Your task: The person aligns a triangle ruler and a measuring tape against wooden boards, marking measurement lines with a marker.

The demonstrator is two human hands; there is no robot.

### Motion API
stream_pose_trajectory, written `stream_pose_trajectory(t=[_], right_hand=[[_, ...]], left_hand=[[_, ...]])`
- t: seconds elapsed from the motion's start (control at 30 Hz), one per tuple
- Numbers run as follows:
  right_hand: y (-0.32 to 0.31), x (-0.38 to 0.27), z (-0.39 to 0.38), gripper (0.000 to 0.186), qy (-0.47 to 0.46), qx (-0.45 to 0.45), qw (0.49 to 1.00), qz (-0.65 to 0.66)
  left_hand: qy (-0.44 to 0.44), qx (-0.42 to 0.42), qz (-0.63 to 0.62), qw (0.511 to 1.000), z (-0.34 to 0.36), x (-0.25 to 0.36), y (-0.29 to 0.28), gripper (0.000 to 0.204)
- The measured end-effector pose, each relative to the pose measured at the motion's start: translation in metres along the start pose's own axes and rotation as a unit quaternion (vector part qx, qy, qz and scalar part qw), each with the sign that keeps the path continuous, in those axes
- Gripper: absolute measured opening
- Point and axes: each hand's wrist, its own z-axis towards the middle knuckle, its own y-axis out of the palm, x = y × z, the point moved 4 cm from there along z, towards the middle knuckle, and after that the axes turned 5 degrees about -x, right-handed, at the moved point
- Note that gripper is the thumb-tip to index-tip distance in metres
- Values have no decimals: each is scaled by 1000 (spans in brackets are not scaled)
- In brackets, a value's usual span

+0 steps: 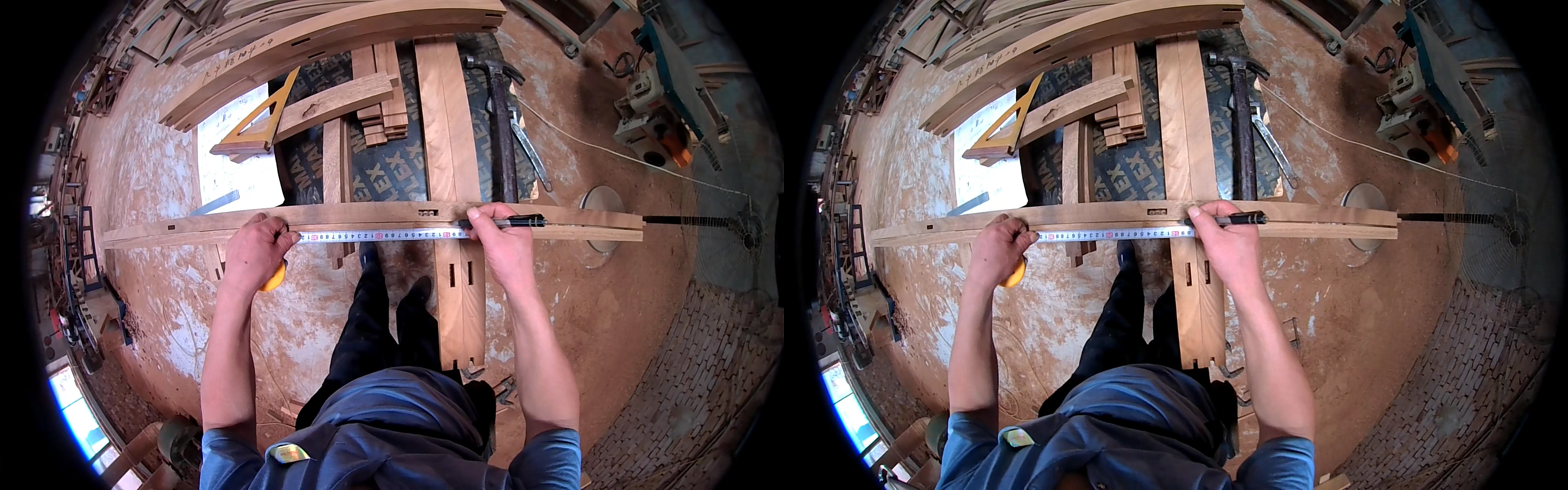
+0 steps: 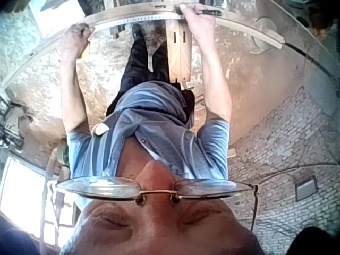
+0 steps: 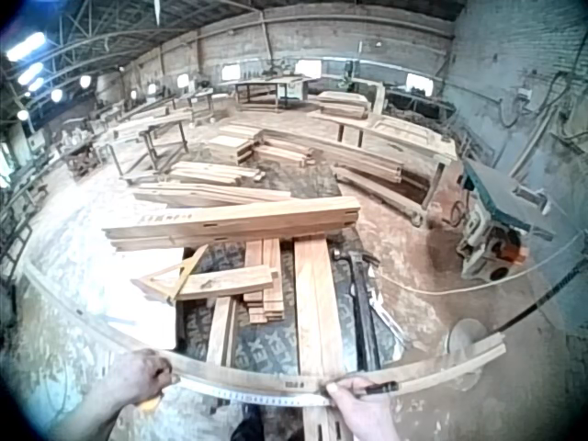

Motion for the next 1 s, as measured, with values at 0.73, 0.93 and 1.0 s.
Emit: stream_pose_trajectory(t=[0.73,0.93,1.0], right_hand=[[4,-4,-1,16,36,-3,998,-54],[4,-6,-1,21,33,0,998,-59],[4,-5,-1,21,38,-2,997,-61]], left_hand=[[-15,-5,9,1000,0,2,1,28],[-9,-5,11,1000,0,2,0,28],[-7,-4,11,1000,0,2,0,28]])
